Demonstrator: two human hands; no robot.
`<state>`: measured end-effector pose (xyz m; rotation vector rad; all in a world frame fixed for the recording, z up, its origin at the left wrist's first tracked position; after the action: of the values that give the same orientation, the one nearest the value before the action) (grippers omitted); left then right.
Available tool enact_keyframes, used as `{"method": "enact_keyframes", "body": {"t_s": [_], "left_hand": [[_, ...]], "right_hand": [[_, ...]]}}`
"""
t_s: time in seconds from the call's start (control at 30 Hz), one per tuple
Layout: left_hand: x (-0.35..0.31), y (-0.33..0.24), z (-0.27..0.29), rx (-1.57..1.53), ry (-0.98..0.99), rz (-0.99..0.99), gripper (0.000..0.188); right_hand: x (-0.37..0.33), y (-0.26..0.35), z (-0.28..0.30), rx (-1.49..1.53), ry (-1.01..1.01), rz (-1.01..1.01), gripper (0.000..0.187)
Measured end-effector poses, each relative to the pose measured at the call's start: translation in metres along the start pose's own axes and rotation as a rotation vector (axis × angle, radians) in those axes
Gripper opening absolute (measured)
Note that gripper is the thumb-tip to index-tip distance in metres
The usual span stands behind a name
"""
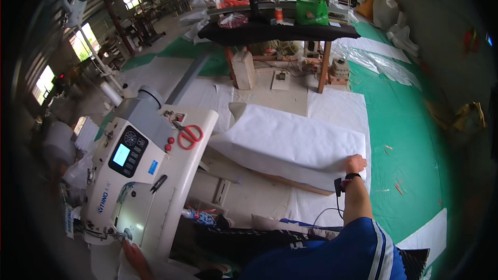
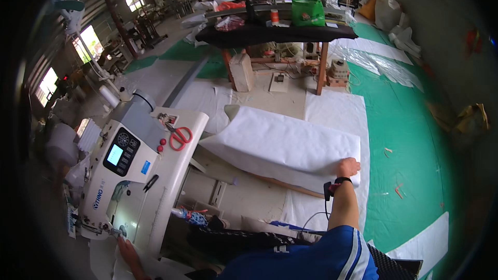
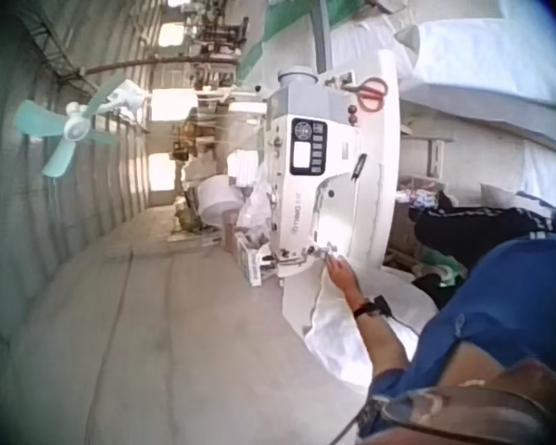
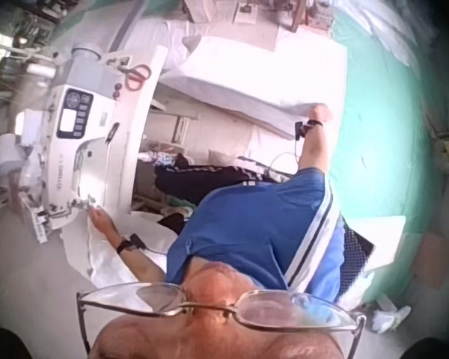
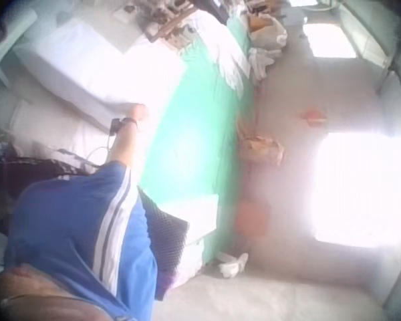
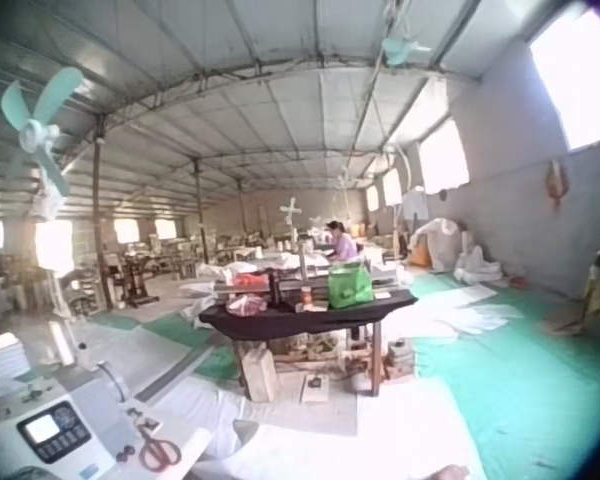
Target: Using an industrial sewing machine to stitch together large white plastic or foam sheets.
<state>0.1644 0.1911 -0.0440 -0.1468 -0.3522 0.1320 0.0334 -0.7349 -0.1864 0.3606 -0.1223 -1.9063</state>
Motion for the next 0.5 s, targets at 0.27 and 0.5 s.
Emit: {"method": "enact_keyframes", "body": {"t_s": [0.27,0.5], "left_hand": [[-0.001,0.007,-0.006,-0.004,-0.046,0.004,0.041],[-0.002,-0.002,0.003,-0.019,-0.077,-0.02,0.041]], "right_hand": [[0.02,-0.01,0.01,0.178,-0.041,0.133,0.026],[0.047,-0.019,-0.027,0.193,-0.044,0.356,0.023]]}}
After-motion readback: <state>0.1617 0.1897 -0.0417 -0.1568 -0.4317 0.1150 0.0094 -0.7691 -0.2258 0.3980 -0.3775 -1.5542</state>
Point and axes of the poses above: each hand's wrist, its own x-axis towards the middle knuckle, its own z-axis out of the back of the hand, y = z × x, the point moved 3 cm from there along x, towards the middle knuckle, and after that the axes turned 4 degrees about -z, right-handed, at the moved point
